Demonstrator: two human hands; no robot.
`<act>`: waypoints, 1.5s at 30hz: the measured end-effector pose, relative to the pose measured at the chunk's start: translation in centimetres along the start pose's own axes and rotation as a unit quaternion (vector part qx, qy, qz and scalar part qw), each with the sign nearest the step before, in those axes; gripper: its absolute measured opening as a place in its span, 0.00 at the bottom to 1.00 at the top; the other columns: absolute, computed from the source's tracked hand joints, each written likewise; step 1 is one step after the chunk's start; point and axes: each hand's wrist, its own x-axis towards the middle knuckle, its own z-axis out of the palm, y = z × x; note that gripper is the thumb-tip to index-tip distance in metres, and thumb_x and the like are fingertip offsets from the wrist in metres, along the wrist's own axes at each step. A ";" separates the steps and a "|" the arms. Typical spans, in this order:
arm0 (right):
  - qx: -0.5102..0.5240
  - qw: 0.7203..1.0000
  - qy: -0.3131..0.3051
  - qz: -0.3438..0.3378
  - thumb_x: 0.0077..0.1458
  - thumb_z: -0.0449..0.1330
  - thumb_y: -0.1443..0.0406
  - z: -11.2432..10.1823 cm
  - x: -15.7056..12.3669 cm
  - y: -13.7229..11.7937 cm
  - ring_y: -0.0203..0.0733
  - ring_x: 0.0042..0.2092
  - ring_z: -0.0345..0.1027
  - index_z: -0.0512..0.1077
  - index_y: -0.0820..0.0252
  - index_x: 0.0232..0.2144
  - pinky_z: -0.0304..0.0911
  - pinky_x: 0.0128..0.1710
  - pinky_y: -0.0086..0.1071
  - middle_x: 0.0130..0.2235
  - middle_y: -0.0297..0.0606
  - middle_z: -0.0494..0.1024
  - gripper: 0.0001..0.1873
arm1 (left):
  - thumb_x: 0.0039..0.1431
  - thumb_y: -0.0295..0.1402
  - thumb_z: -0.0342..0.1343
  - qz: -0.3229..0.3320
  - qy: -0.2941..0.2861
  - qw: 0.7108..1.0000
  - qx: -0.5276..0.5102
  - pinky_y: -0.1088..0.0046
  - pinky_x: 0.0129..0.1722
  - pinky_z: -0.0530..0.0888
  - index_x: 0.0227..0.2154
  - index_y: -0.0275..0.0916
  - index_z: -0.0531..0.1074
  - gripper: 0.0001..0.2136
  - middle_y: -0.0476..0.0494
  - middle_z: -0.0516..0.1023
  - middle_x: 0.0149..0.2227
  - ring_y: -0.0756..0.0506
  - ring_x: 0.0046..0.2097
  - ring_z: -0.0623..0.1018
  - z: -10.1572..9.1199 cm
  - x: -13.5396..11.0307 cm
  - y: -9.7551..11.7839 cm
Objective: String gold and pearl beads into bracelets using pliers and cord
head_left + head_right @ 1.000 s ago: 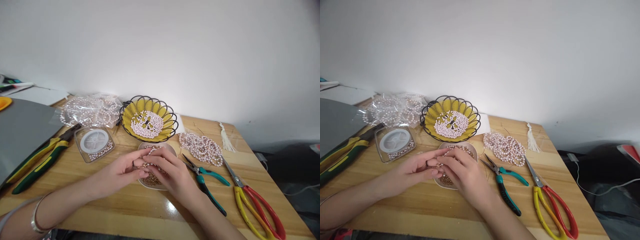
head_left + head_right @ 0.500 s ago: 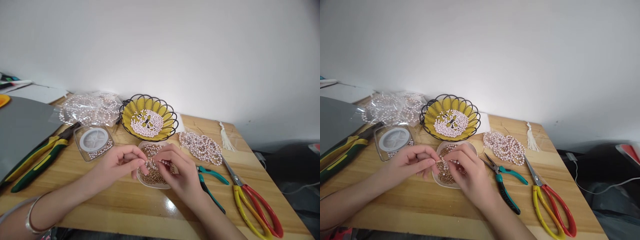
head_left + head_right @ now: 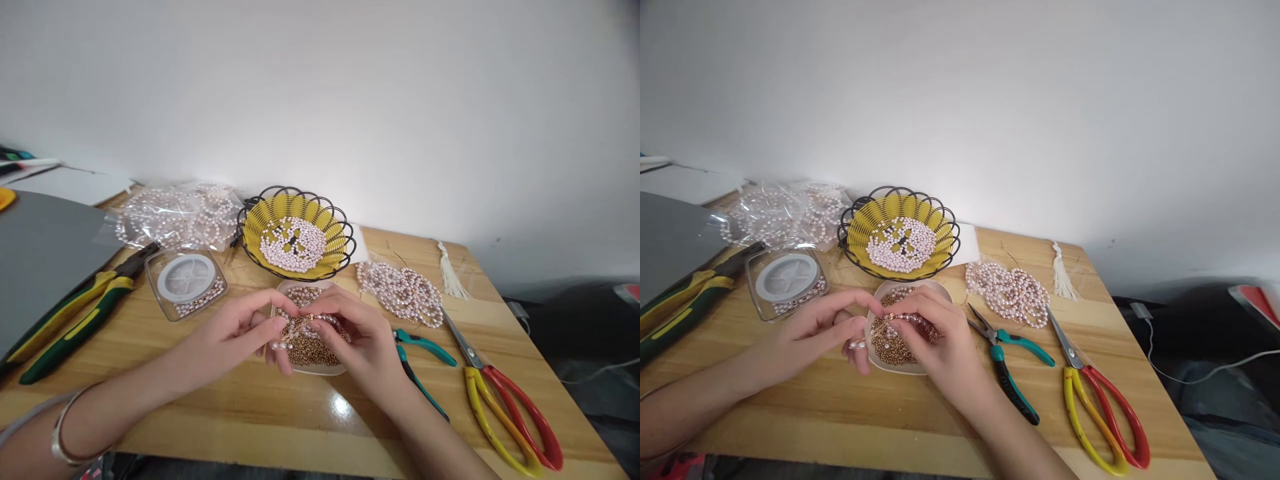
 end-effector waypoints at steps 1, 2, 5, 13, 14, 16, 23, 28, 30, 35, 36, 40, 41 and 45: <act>0.018 1.000 -0.005 0.007 0.65 0.61 0.71 0.1 -0.1 0.1 0.38 0.41 0.71 0.78 0.51 0.43 0.65 0.40 0.33 0.39 0.33 0.80 0.10 | 0.70 0.39 0.51 0.003 0.003 1.000 0.013 0.75 0.36 0.77 0.45 0.41 0.72 0.09 0.46 0.86 0.31 0.47 0.35 0.83 0.1 0.1 -0.1; 0.036 0.999 -0.008 0.017 0.65 0.60 0.72 0.2 -0.2 0.2 0.38 0.42 0.72 0.78 0.50 0.45 0.66 0.42 0.33 0.40 0.33 0.81 0.12 | 0.70 0.38 0.51 0.014 0.011 0.999 0.029 0.74 0.37 0.77 0.44 0.41 0.72 0.09 0.45 0.87 0.34 0.46 0.38 0.84 0.2 0.1 -0.3; 0.074 0.996 -0.006 0.056 0.64 0.62 0.71 0.5 -0.5 0.4 0.37 0.39 0.73 0.76 0.50 0.45 0.67 0.38 0.32 0.40 0.33 0.80 0.11 | 0.68 0.35 0.53 0.061 0.054 0.990 0.114 0.73 0.37 0.75 0.44 0.41 0.74 0.08 0.46 0.84 0.38 0.46 0.39 0.82 0.2 0.3 -0.9; 0.044 0.999 -0.024 -0.001 0.64 0.62 0.72 0.7 -0.1 0.0 0.38 0.39 0.68 0.75 0.55 0.37 0.63 0.38 0.32 0.36 0.33 0.75 0.06 | 0.64 0.29 0.58 0.164 0.050 0.963 0.207 0.71 0.45 0.71 0.33 0.40 0.72 0.03 0.49 0.76 0.39 0.47 0.43 0.77 0.2 0.2 -0.8; 0.044 0.999 -0.024 0.001 0.64 0.62 0.72 0.7 0.0 0.0 0.37 0.39 0.68 0.74 0.55 0.37 0.62 0.38 0.31 0.35 0.33 0.75 0.07 | 0.64 0.29 0.57 0.151 0.044 0.965 0.208 0.70 0.45 0.70 0.33 0.40 0.72 0.03 0.49 0.76 0.38 0.47 0.42 0.77 0.2 0.2 -0.8; 0.043 0.999 -0.025 0.010 0.64 0.61 0.73 0.8 0.0 0.0 0.37 0.38 0.67 0.73 0.55 0.37 0.61 0.36 0.30 0.35 0.33 0.74 0.07 | 0.63 0.28 0.56 0.124 0.046 0.967 0.218 0.70 0.42 0.69 0.32 0.40 0.71 0.03 0.50 0.76 0.35 0.47 0.40 0.76 0.4 0.2 -0.8; 0.076 0.995 -0.031 0.064 0.65 0.58 0.70 1.1 -0.3 -0.3 0.38 0.35 0.65 0.71 0.56 0.37 0.60 0.33 0.30 0.35 0.34 0.72 0.04 | 0.65 0.30 0.54 0.050 0.021 0.997 0.063 0.73 0.40 0.70 0.36 0.41 0.68 0.01 0.51 0.75 0.34 0.48 0.39 0.76 0.5 0.1 -0.2; 0.142 0.983 -0.035 0.108 0.64 0.59 0.69 1.2 -0.4 -0.6 0.35 0.33 0.64 0.71 0.56 0.37 0.60 0.31 0.29 0.35 0.33 0.70 0.03 | 0.67 0.34 0.55 -0.008 -0.031 0.999 -0.043 0.73 0.40 0.71 0.43 0.41 0.68 0.05 0.51 0.76 0.35 0.49 0.39 0.77 0.4 -0.1 0.1; 0.207 0.966 -0.046 0.146 0.65 0.59 0.68 1.1 -0.3 -0.7 0.33 0.32 0.64 0.72 0.56 0.38 0.61 0.30 0.28 0.35 0.32 0.70 0.02 | 0.66 0.34 0.57 -0.004 -0.035 0.998 -0.057 0.74 0.40 0.70 0.44 0.41 0.67 0.07 0.52 0.76 0.35 0.49 0.39 0.76 0.3 -0.2 0.0; 0.308 0.927 -0.084 0.197 0.62 0.63 0.66 0.9 -0.1 -0.6 0.31 0.30 0.64 0.77 0.55 0.42 0.63 0.28 0.26 0.36 0.33 0.73 0.06 | 0.64 0.34 0.62 0.014 -0.013 0.997 -0.076 0.71 0.46 0.71 0.50 0.45 0.64 0.15 0.53 0.78 0.37 0.48 0.43 0.78 0.2 -0.3 -0.6; 0.302 0.931 -0.080 0.187 0.61 0.64 0.66 0.9 -0.1 -0.5 0.32 0.31 0.65 0.78 0.55 0.41 0.63 0.29 0.26 0.36 0.34 0.74 0.05 | 0.64 0.34 0.62 0.013 -0.008 0.997 -0.075 0.71 0.46 0.72 0.50 0.45 0.64 0.15 0.52 0.79 0.37 0.48 0.43 0.79 0.2 -0.3 -0.7; 0.257 0.953 -0.058 0.149 0.60 0.65 0.68 1.0 -0.1 -0.2 0.35 0.33 0.66 0.79 0.57 0.35 0.63 0.30 0.28 0.32 0.34 0.74 0.03 | 0.66 0.34 0.60 0.004 -0.015 0.997 -0.079 0.69 0.46 0.73 0.48 0.44 0.64 0.12 0.51 0.81 0.36 0.47 0.43 0.80 0.2 -0.3 -0.6; 0.253 0.955 -0.052 0.146 0.61 0.64 0.69 1.1 -0.1 -0.2 0.35 0.33 0.66 0.79 0.57 0.35 0.62 0.30 0.28 0.32 0.34 0.74 0.03 | 0.67 0.34 0.59 0.001 -0.022 0.997 -0.079 0.69 0.46 0.73 0.48 0.44 0.64 0.11 0.50 0.81 0.36 0.47 0.43 0.80 0.2 -0.3 -0.5; 0.217 0.969 -0.022 0.114 0.61 0.62 0.70 1.3 -0.2 -0.1 0.36 0.33 0.66 0.78 0.55 0.36 0.61 0.29 0.28 0.33 0.34 0.74 0.06 | 0.68 0.36 0.56 -0.020 -0.046 0.998 -0.034 0.68 0.46 0.73 0.46 0.43 0.67 0.08 0.49 0.80 0.36 0.46 0.42 0.79 0.3 -0.2 -0.2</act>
